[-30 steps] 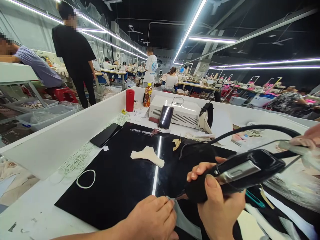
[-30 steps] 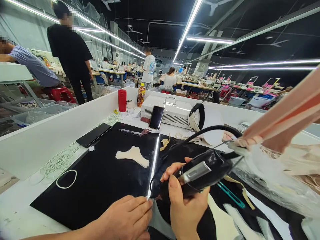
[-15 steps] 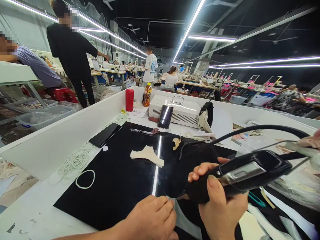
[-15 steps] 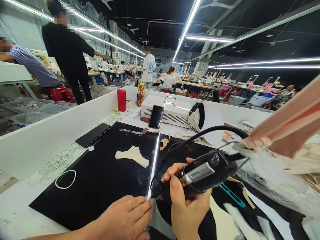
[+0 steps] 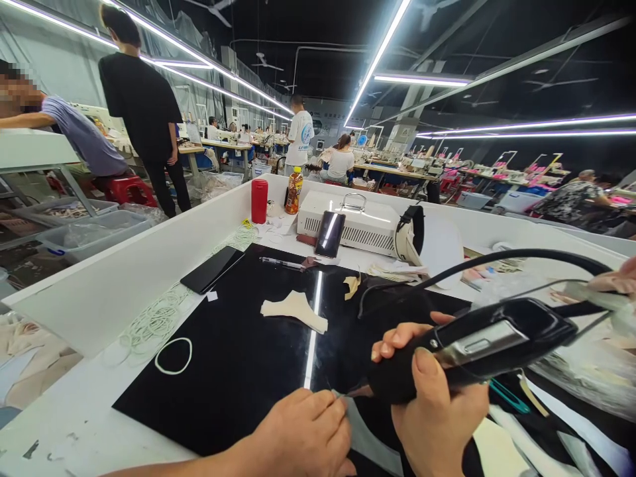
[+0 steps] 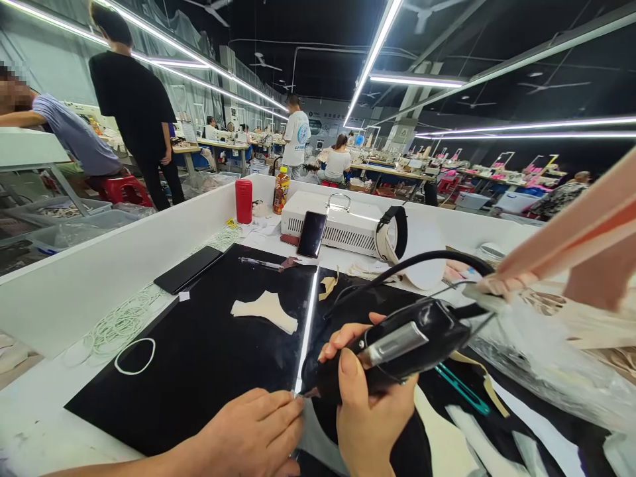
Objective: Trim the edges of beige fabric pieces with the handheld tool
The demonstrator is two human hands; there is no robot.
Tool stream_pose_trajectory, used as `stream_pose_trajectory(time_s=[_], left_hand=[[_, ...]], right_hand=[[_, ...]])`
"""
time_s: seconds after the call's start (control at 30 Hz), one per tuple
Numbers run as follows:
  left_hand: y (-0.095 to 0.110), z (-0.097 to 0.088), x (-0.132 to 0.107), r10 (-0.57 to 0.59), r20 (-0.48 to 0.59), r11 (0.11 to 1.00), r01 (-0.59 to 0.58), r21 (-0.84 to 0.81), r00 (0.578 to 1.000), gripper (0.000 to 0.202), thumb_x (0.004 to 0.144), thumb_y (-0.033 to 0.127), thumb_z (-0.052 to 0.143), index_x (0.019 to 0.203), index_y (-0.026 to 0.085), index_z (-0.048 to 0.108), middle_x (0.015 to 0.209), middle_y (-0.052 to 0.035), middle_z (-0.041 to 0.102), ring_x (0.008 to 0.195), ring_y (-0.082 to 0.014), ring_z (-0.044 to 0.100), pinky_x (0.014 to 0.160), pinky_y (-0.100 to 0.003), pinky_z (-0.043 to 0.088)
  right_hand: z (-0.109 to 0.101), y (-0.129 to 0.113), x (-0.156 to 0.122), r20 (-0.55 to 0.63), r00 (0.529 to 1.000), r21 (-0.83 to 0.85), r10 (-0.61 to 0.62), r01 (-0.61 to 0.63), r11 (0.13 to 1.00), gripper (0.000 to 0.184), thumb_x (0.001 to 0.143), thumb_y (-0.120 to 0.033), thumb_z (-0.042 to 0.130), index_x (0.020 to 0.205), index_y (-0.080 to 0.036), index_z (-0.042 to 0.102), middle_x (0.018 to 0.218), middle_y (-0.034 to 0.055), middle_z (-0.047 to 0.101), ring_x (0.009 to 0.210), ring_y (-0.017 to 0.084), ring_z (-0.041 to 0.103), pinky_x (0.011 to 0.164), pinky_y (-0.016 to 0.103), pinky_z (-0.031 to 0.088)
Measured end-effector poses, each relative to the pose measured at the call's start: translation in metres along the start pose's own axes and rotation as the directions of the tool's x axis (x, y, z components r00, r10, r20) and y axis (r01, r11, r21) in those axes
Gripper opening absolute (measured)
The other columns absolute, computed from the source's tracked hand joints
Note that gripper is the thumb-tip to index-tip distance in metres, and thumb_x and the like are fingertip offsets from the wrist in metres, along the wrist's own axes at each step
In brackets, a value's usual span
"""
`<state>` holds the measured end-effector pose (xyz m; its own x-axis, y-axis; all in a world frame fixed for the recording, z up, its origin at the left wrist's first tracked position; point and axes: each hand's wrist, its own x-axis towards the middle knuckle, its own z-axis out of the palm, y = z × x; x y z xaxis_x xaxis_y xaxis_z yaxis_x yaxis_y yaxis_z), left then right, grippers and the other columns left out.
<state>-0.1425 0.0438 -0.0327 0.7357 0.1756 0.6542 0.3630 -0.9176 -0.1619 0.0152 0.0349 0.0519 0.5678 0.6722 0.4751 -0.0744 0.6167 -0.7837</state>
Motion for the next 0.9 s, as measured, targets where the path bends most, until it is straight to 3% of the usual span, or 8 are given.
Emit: stream_pose_trajectory(time_s=[0.2,0.57,0.77,0.9], left_hand=[[0.001,0.003,-0.002,0.034,0.112,0.999,-0.034,-0.006,0.993,0.038,0.102,0.049,0.060,0.100,0.012,0.069,0.103,-0.0080,0.074,0.089,-0.0172,0.067,0.061,-0.025,0.049],[0.002,0.003,0.001,0.030,0.018,1.000,-0.030,0.003,0.999,0.036,0.102,0.046,0.061,0.097,0.011,0.070,0.099,-0.0076,0.075,0.086,-0.0168,0.068,0.060,-0.025,0.050],[0.002,0.004,-0.001,0.031,0.063,0.999,-0.031,0.005,0.998,0.038,0.100,0.048,0.063,0.098,0.011,0.070,0.101,-0.0079,0.075,0.085,-0.0166,0.067,0.059,-0.025,0.049],[0.003,0.005,-0.001,0.006,0.014,1.000,-0.006,0.000,1.000,0.036,0.101,0.047,0.063,0.096,0.012,0.070,0.100,-0.0063,0.075,0.084,-0.0157,0.066,0.060,-0.025,0.049]], right_hand=[[0.003,0.004,-0.002,0.045,0.998,-0.003,0.033,-0.033,0.999,0.035,0.089,-0.031,0.077,0.118,-0.029,0.057,0.081,-0.0037,0.065,0.065,0.014,0.062,0.059,0.032,0.057],[0.006,0.000,-0.002,0.023,0.998,0.006,0.053,-0.053,0.999,0.033,0.089,-0.029,0.077,0.115,-0.029,0.057,0.079,-0.0044,0.066,0.062,0.014,0.062,0.058,0.031,0.057],[0.010,0.004,-0.003,0.052,0.998,0.040,0.034,-0.036,0.999,0.034,0.089,-0.029,0.076,0.116,-0.029,0.056,0.080,-0.0045,0.065,0.064,0.014,0.062,0.059,0.032,0.057],[0.013,0.004,-0.004,0.045,0.997,0.012,0.055,-0.056,0.998,0.033,0.090,-0.028,0.075,0.116,-0.029,0.056,0.080,-0.0043,0.064,0.067,0.015,0.062,0.059,0.032,0.057]])
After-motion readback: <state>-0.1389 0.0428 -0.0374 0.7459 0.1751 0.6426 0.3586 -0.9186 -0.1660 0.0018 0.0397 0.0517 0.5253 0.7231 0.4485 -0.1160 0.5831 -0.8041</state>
